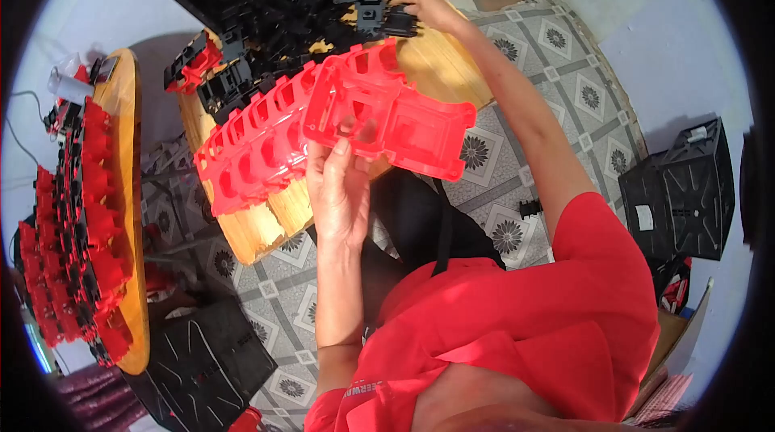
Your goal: The person assembles plastic casings by snapping black plastic components into red shells by hand, then transfers the assembled units to another table.
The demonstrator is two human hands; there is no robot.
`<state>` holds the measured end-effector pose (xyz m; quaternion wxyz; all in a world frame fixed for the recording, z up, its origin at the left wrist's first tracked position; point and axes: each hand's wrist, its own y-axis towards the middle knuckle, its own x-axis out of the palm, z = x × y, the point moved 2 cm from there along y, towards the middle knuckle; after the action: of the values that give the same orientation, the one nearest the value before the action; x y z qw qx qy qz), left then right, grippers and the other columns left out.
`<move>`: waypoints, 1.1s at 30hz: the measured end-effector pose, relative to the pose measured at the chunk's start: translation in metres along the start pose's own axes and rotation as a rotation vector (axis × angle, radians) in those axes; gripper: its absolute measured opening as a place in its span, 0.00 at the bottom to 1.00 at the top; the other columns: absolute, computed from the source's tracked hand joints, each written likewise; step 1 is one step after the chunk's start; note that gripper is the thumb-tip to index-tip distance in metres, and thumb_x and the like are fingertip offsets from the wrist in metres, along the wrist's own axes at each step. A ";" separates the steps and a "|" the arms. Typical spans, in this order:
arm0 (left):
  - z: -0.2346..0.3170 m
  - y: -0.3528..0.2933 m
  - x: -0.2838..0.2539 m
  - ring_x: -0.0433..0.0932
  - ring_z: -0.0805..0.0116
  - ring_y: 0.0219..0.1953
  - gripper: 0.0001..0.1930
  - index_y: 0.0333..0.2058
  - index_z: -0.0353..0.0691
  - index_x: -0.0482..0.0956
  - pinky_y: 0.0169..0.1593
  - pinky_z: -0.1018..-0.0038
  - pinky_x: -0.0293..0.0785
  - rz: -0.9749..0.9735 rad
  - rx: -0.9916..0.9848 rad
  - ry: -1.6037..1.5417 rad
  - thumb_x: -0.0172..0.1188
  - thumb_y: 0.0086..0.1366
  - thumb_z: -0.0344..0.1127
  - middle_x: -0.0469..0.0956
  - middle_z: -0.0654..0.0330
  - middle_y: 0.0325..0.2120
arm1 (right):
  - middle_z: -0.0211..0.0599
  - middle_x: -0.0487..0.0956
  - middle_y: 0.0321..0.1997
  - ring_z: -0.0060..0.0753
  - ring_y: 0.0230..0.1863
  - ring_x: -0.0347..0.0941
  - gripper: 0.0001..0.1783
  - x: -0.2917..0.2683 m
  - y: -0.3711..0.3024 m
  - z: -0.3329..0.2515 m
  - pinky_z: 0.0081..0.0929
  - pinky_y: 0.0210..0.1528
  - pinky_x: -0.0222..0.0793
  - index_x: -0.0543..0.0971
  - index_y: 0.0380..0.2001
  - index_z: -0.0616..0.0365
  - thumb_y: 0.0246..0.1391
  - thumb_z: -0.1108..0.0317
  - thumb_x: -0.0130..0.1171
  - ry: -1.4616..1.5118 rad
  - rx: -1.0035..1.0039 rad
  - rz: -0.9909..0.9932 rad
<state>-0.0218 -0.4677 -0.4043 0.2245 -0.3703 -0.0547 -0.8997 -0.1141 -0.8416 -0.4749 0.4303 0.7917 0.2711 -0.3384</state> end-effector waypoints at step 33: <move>0.034 -0.013 -0.029 0.68 0.63 0.56 0.37 0.65 0.44 0.49 0.58 0.65 0.67 0.115 0.312 0.099 0.61 0.62 0.32 0.65 0.54 0.56 | 0.39 0.76 0.47 0.36 0.49 0.73 0.32 -0.086 -0.101 -0.313 0.28 0.50 0.67 0.75 0.54 0.59 0.41 0.68 0.72 0.155 -0.124 0.109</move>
<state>0.0123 -0.4364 -0.3992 0.3327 -0.2885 -0.1611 -0.8832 -0.1459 -0.5339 -0.3332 0.4742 0.8008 0.2805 -0.2348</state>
